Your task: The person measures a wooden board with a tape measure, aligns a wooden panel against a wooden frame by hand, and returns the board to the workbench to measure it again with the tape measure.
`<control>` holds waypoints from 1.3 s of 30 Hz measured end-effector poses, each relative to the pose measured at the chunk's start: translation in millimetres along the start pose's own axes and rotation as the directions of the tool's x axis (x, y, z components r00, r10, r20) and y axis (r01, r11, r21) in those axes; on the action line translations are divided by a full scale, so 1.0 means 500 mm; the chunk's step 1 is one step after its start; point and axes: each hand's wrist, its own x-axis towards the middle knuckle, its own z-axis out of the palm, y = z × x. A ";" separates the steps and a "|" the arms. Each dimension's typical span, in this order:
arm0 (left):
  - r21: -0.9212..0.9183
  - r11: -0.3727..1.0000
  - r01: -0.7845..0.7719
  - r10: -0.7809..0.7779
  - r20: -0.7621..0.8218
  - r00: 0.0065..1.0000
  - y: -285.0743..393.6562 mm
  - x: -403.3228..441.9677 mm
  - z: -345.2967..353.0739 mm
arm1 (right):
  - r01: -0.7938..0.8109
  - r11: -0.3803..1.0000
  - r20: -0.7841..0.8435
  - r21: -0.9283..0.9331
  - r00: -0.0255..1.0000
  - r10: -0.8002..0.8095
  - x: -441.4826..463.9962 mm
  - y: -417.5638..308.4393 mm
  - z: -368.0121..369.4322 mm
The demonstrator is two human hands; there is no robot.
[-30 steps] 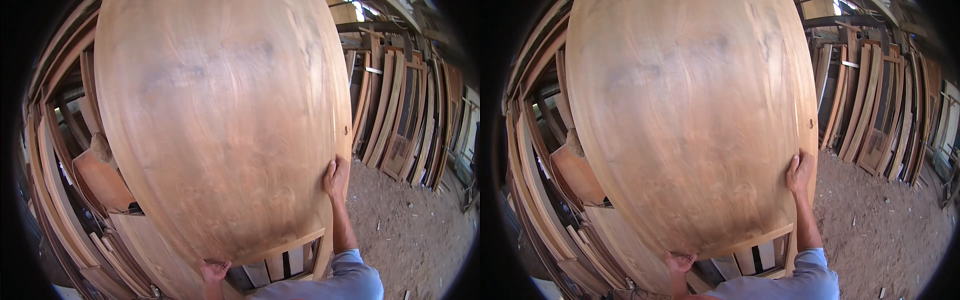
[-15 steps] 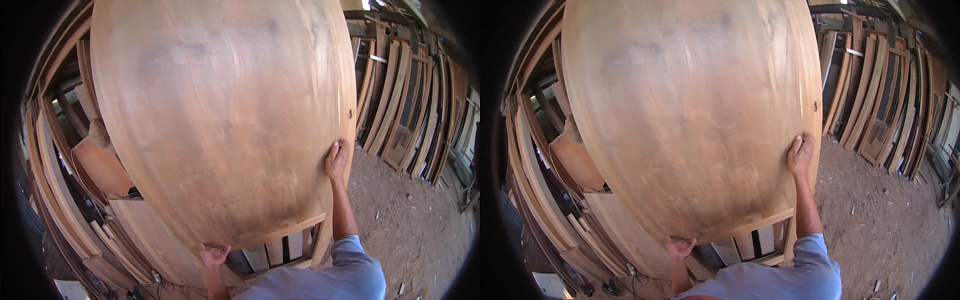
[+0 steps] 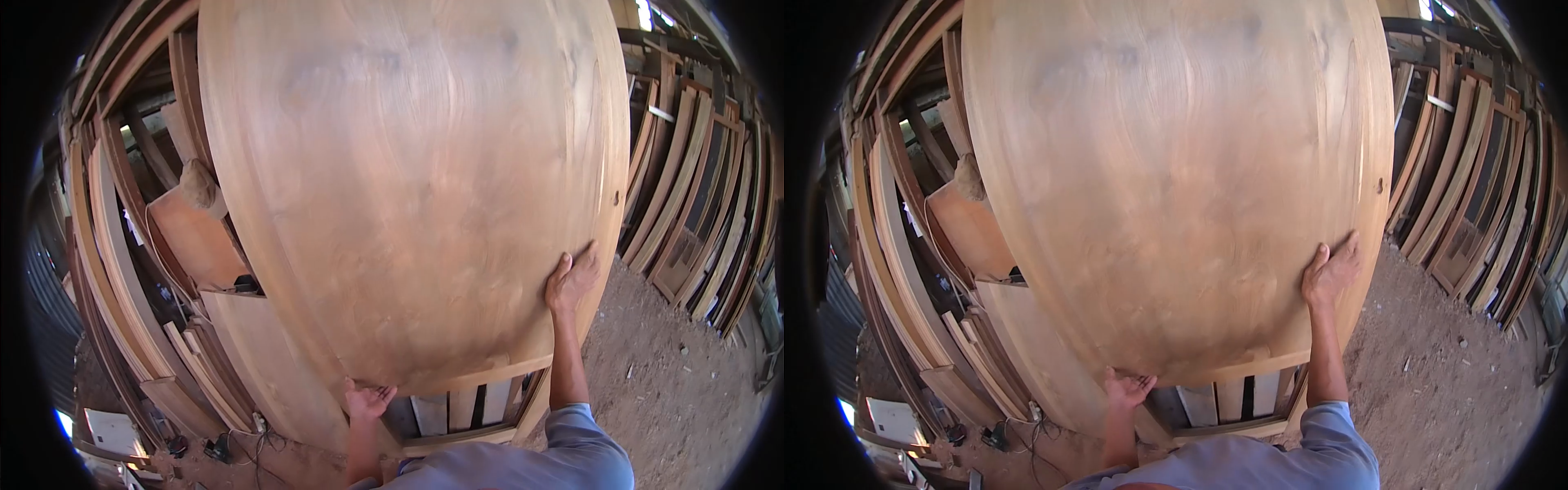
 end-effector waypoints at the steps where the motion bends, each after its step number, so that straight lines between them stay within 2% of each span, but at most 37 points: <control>1: -0.014 1.000 0.002 -0.002 -0.003 1.000 0.001 0.001 0.004 | -0.008 1.000 0.012 -0.009 1.000 0.008 -0.007 -0.022 -0.009; 3: -0.022 0.999 0.023 -0.024 -0.027 0.999 -0.002 -0.003 0.018 | -0.075 0.977 0.110 -0.198 0.989 0.098 -0.018 -0.054 -0.021; 4: -0.043 0.999 0.025 -0.026 -0.020 0.999 -0.003 -0.007 0.027 | -0.083 0.972 0.123 -0.219 0.986 0.112 -0.022 -0.058 -0.020; 6: -0.046 0.998 0.047 -0.048 -0.037 0.998 0.003 -0.016 0.030 | -0.051 0.990 0.108 -0.129 0.992 0.065 -0.040 -0.064 -0.015; 7: -0.038 0.998 0.054 -0.054 -0.006 0.999 0.004 -0.014 0.029 | -0.065 0.986 0.114 -0.154 0.990 0.083 -0.054 -0.070 -0.017; 9: -0.026 0.996 0.083 -0.083 0.015 0.996 0.008 -0.019 0.033 | 0.015 0.997 0.166 -0.073 0.986 -0.002 -0.084 -0.094 -0.023; 10: -0.031 0.993 0.112 -0.111 0.026 0.994 0.013 -0.023 0.035 | 0.007 0.995 0.171 -0.095 0.985 0.009 -0.100 -0.111 -0.034; 12: -0.031 0.987 0.159 -0.158 0.028 0.987 0.019 -0.026 0.030 | 0.057 0.998 0.254 0.018 0.966 -0.059 -0.129 -0.146 -0.058; 14: 0.004 0.985 0.172 -0.172 0.052 0.984 0.024 -0.025 0.022 | 0.097 0.994 0.288 -0.040 0.954 -0.081 -0.150 -0.162 -0.077; 16: 0.025 0.980 0.199 -0.201 0.082 0.976 0.032 -0.028 0.021 | 0.129 0.989 0.494 -0.069 0.866 -0.079 -0.160 -0.189 -0.111; 17: 0.036 0.978 0.205 -0.207 0.112 0.972 0.035 -0.031 0.021 | 0.128 0.985 0.541 -0.118 0.840 -0.044 -0.162 -0.190 -0.115; 18: 0.043 0.974 0.221 -0.225 0.104 0.969 0.038 -0.032 0.022 | 0.121 0.983 0.543 -0.136 0.840 -0.028 -0.159 -0.192 -0.119; 21: 0.061 0.959 0.276 -0.280 0.080 0.957 0.051 -0.046 0.038 | 0.099 0.977 0.660 -0.189 0.750 0.051 -0.142 -0.208 -0.131; 25: 0.142 0.947 0.288 -0.292 0.004 0.956 0.062 -0.043 0.038 | 0.088 0.961 0.685 -0.263 0.718 0.122 -0.138 -0.208 -0.122; 27: 0.145 0.944 0.295 -0.296 -0.012 0.955 0.074 -0.042 0.038 | 0.152 0.964 0.677 -0.220 0.735 0.038 -0.138 -0.194 -0.113; 28: 0.146 0.940 0.307 -0.308 -0.019 0.951 0.078 -0.046 0.040 | 0.150 0.961 0.679 -0.232 0.733 0.050 -0.131 -0.187 -0.114; 30: 0.127 0.945 0.302 -0.304 -0.005 0.953 0.082 -0.049 0.041 | 0.178 0.964 0.756 -0.196 0.654 0.034 -0.113 -0.183 -0.118; 31: 0.126 0.943 0.309 -0.310 -0.010 0.951 0.083 -0.049 0.040 | 0.247 0.947 0.786 -0.204 0.618 0.008 -0.103 -0.173 -0.116; 32: 0.134 0.945 0.298 -0.301 0.005 0.953 0.084 -0.049 0.035 | 0.247 0.946 0.789 -0.209 0.614 0.013 -0.092 -0.166 -0.121; 34: 0.139 0.946 0.291 -0.296 0.013 0.955 0.089 -0.050 0.029 | 0.278 0.957 0.879 -0.088 0.473 -0.056 -0.067 -0.172 -0.147; 35: 0.153 0.947 0.282 -0.287 0.010 0.958 0.091 -0.051 0.029 | 0.239 0.969 0.899 -0.064 0.436 -0.048 -0.058 -0.184 -0.165; 36: 0.166 0.948 0.272 -0.277 0.007 0.961 0.093 -0.052 0.027 | 0.241 0.968 0.901 -0.065 0.431 -0.047 -0.057 -0.174 -0.163; 38: 0.167 0.946 0.279 -0.284 0.006 0.959 0.096 -0.047 0.019 | 0.120 0.992 0.900 0.026 0.430 -0.075 -0.047 -0.159 -0.158; 39: 0.172 0.943 0.283 -0.289 0.009 0.957 0.097 -0.044 0.016 | 0.124 0.992 0.901 0.028 0.428 -0.079 -0.046 -0.162 -0.159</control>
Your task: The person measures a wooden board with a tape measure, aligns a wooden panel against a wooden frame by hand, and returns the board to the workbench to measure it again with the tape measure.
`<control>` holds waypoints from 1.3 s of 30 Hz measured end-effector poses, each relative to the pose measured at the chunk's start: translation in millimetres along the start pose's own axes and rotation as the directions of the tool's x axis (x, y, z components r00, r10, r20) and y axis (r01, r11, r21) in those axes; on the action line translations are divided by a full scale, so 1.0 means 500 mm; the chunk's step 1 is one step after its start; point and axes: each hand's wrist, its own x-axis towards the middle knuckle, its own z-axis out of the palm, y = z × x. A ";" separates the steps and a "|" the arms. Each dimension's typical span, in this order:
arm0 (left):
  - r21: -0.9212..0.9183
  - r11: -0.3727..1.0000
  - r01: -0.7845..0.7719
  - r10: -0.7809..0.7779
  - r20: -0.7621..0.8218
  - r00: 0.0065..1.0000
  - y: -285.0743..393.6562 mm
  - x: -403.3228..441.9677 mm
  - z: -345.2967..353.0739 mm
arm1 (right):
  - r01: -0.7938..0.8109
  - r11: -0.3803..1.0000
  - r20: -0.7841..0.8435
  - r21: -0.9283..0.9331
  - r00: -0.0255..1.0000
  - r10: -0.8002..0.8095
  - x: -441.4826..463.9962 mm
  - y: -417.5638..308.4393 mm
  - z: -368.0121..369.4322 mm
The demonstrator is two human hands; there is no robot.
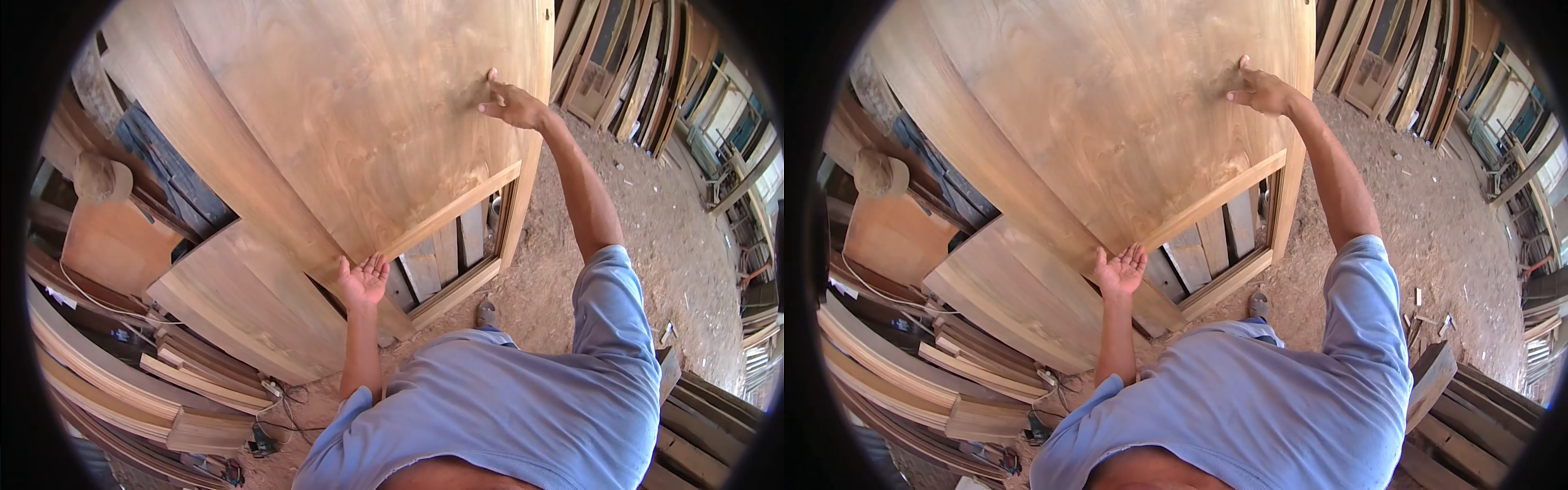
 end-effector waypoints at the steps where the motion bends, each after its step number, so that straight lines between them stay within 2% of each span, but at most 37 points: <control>1: -0.003 1.000 -0.001 0.001 0.001 1.000 0.001 0.003 -0.003 | -0.024 1.000 0.013 0.005 1.000 0.024 -0.004 0.000 -0.002; 9: 0.006 1.000 -0.020 0.020 -0.016 1.000 -0.008 0.029 -0.019 | -0.049 0.997 -0.021 -0.066 0.999 0.048 -0.002 0.015 0.017; 12: 0.029 0.999 -0.022 0.024 -0.060 0.998 -0.010 0.035 -0.019 | -0.062 0.996 0.002 -0.068 0.998 0.063 -0.007 0.006 0.006; 14: 0.023 0.999 -0.022 0.024 -0.060 0.998 -0.011 0.037 -0.017 | -0.074 0.997 0.078 -0.024 0.994 0.076 -0.008 -0.003 -0.007; 18: 0.024 0.999 -0.023 0.025 -0.071 0.997 -0.012 0.037 -0.015 | -0.073 0.997 0.070 -0.005 0.995 0.073 -0.002 0.013 0.004; 20: 0.028 0.999 -0.026 0.028 -0.075 0.997 -0.013 0.037 -0.013 | -0.032 0.994 -0.019 -0.107 0.999 0.031 0.003 0.028 0.021; 27: 0.000 1.000 -0.025 0.025 -0.057 0.998 -0.015 0.044 -0.023 | -0.013 0.999 0.047 -0.050 0.999 0.016 0.006 0.035 0.008; 30: 0.010 0.999 -0.037 0.038 -0.053 0.998 -0.018 0.043 -0.025 | -0.028 0.998 0.033 -0.054 0.999 0.030 -0.001 0.038 0.011; 32: 0.020 0.999 -0.048 0.049 -0.059 0.997 -0.034 0.051 -0.024 | 0.061 0.996 -0.047 -0.067 0.997 -0.064 0.002 0.060 0.021; 34: 0.013 0.997 -0.075 0.076 -0.077 0.994 -0.036 0.048 -0.028 | 0.068 0.995 0.027 0.069 0.997 -0.070 0.005 0.060 0.018; 35: -0.004 0.996 -0.084 0.083 -0.084 0.993 -0.040 0.049 -0.025 | 0.152 0.986 -0.015 0.066 0.988 -0.151 0.024 0.099 0.037; 36: -0.029 0.996 -0.088 0.086 -0.069 0.994 -0.040 0.058 -0.035 | 0.239 0.959 -0.097 0.151 0.969 -0.226 0.024 0.097 0.047; 37: -0.048 0.995 -0.084 0.082 -0.051 0.995 -0.043 0.067 -0.045 | 0.160 0.930 -0.036 0.332 0.987 -0.157 0.022 0.086 0.045; 38: -0.071 0.993 -0.094 0.091 -0.037 0.995 -0.046 0.065 -0.049 | 0.081 0.930 0.023 0.357 0.995 -0.095 0.025 0.085 0.045; 39: -0.089 0.992 -0.093 0.092 -0.021 0.996 -0.046 0.064 -0.053 | 0.074 0.957 0.031 0.281 0.996 -0.086 0.018 0.065 0.038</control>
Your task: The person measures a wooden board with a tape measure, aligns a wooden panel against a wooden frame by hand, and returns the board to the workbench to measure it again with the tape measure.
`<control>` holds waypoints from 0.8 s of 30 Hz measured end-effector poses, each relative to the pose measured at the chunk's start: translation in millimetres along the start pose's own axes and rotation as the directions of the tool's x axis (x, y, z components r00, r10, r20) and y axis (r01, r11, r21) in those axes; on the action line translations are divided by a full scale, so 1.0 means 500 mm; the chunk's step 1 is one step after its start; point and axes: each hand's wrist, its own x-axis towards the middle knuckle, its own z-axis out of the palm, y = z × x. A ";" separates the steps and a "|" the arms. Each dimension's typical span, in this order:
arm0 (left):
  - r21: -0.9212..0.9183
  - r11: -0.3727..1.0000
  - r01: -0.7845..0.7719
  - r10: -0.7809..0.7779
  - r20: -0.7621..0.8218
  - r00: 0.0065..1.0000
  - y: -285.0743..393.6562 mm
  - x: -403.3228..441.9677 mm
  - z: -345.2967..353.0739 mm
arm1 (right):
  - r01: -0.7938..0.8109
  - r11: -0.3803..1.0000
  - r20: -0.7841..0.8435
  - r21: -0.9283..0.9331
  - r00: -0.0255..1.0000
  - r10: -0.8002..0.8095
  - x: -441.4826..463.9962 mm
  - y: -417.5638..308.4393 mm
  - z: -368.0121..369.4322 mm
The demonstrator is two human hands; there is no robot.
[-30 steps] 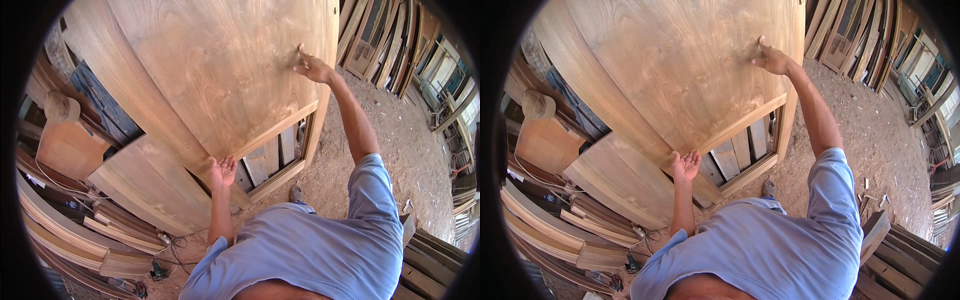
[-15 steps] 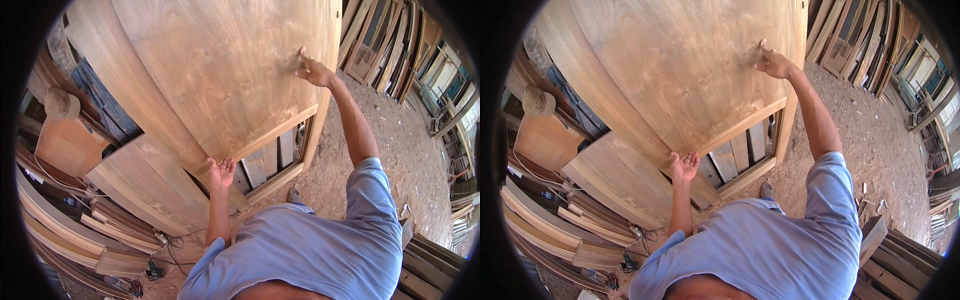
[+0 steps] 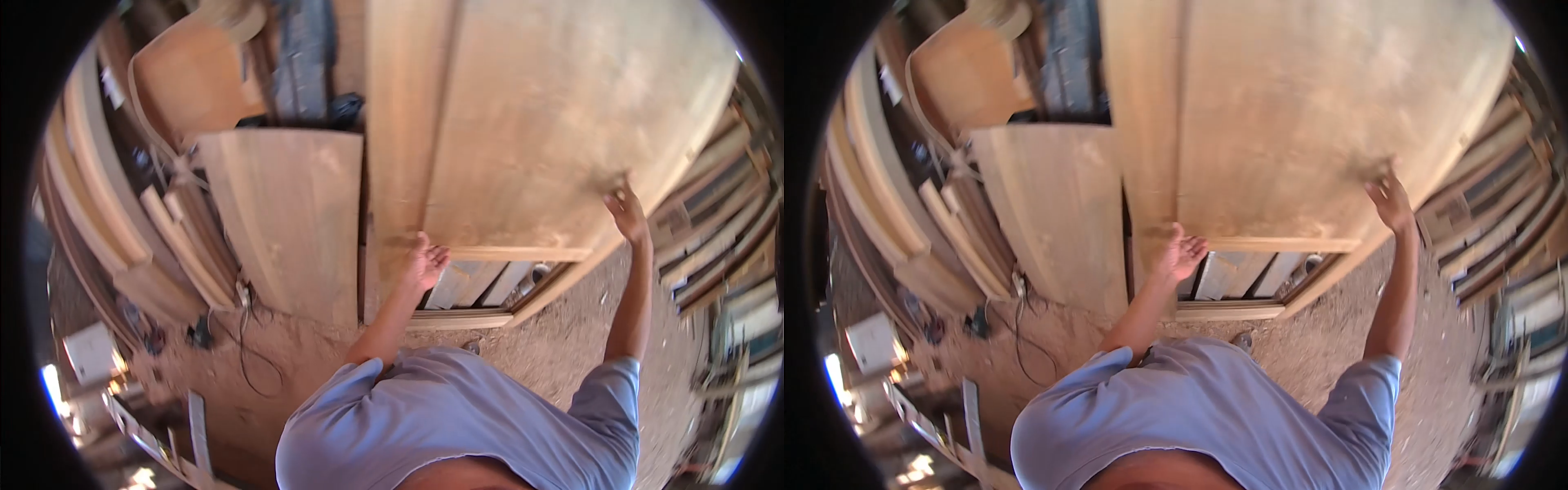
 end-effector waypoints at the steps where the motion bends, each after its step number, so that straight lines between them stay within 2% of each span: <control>1: -0.039 0.999 -0.027 0.027 -0.015 1.000 0.000 -0.002 0.000 | 0.020 0.997 -0.017 -0.081 1.000 -0.022 0.000 -0.014 0.002; 6: -0.061 0.993 -0.101 0.109 0.143 0.984 -0.020 0.003 -0.016 | 0.022 0.990 -0.043 -0.140 0.999 -0.028 -0.004 -0.038 0.016; 13: -0.062 0.995 -0.079 0.088 0.177 0.980 -0.022 -0.004 0.010 | 0.016 0.984 -0.092 -0.177 0.995 -0.033 -0.002 -0.025 0.016; 14: -0.082 0.996 -0.038 0.050 0.147 0.988 -0.016 -0.014 0.024 | 0.015 0.984 -0.105 -0.175 0.994 -0.033 -0.004 -0.030 0.019; 15: -0.100 0.995 0.003 0.009 0.119 0.993 -0.015 -0.021 0.035 | -0.006 0.971 -0.113 -0.237 0.993 -0.021 -0.009 -0.032 0.020; 17: -0.068 0.998 0.013 -0.002 0.160 0.987 -0.018 -0.009 0.037 | -0.029 0.955 -0.136 -0.295 0.991 -0.012 -0.015 -0.030 0.007; 20: -0.033 0.999 -0.013 0.019 0.180 0.983 -0.012 -0.011 0.047 | 0.050 0.967 -0.116 -0.250 0.990 -0.081 -0.013 -0.036 0.018; 22: -0.023 0.999 -0.041 0.044 0.160 0.986 -0.014 -0.015 0.051 | -0.082 0.969 -0.057 -0.233 0.996 0.071 -0.015 -0.056 0.007; 24: -0.017 0.999 -0.030 0.033 0.203 0.979 -0.015 -0.013 0.053 | 0.014 0.971 -0.096 -0.237 0.995 -0.037 -0.011 -0.030 0.008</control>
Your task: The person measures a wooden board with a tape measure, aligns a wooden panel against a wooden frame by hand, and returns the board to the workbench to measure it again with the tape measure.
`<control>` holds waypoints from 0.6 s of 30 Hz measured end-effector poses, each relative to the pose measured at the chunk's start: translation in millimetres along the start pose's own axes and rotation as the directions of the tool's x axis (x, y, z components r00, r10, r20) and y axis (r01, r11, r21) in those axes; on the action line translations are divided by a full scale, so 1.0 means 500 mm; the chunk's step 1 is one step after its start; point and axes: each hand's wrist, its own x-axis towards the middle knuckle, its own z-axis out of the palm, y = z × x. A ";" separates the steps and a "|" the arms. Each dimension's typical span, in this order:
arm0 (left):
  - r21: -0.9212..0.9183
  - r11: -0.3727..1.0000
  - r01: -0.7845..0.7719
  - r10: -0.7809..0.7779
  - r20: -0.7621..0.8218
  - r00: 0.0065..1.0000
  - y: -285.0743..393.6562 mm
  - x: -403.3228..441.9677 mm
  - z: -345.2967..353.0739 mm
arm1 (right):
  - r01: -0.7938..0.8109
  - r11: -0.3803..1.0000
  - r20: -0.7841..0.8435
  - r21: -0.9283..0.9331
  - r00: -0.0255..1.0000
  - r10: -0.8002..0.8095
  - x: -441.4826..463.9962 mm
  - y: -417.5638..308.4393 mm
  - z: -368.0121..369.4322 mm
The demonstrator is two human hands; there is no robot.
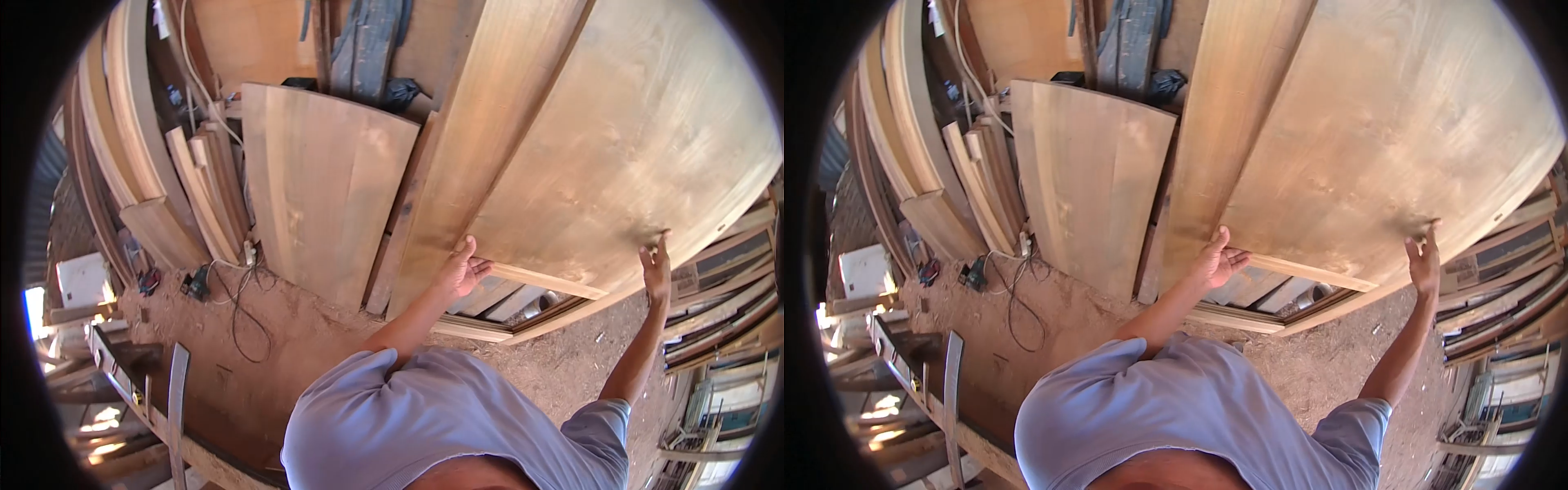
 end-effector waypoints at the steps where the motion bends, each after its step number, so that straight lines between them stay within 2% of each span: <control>1: 0.020 1.000 -0.019 0.020 -0.006 1.000 -0.001 -0.003 0.005 | 0.010 1.000 0.012 0.012 1.000 -0.011 0.002 0.005 0.001; 4: 0.018 1.000 -0.018 0.019 -0.046 0.999 -0.005 -0.001 0.007 | -0.017 1.000 -0.027 -0.006 0.999 0.017 0.015 0.003 -0.015; 8: 0.004 0.997 -0.076 0.076 -0.119 0.990 -0.025 0.019 -0.008 | -0.068 0.995 -0.225 -0.076 0.973 0.049 0.059 0.056 -0.039; 12: 0.080 0.995 -0.054 0.070 -0.215 0.974 -0.038 -0.006 0.021 | -0.269 0.955 -0.462 -0.123 0.867 0.185 0.066 0.005 -0.118; 14: 0.179 0.979 -0.101 0.128 -0.143 0.981 -0.034 -0.027 0.042 | -0.300 0.946 -0.482 -0.120 0.851 0.209 0.076 0.009 -0.152; 17: 0.149 0.983 -0.107 0.135 -0.193 0.972 -0.038 0.027 -0.020 | -0.300 0.949 -0.597 -0.095 0.780 0.186 0.125 0.074 -0.144; 18: 0.133 0.986 -0.101 0.125 -0.193 0.973 -0.031 0.037 -0.024 | -0.198 0.976 -0.633 -0.087 0.768 0.100 0.141 0.096 -0.150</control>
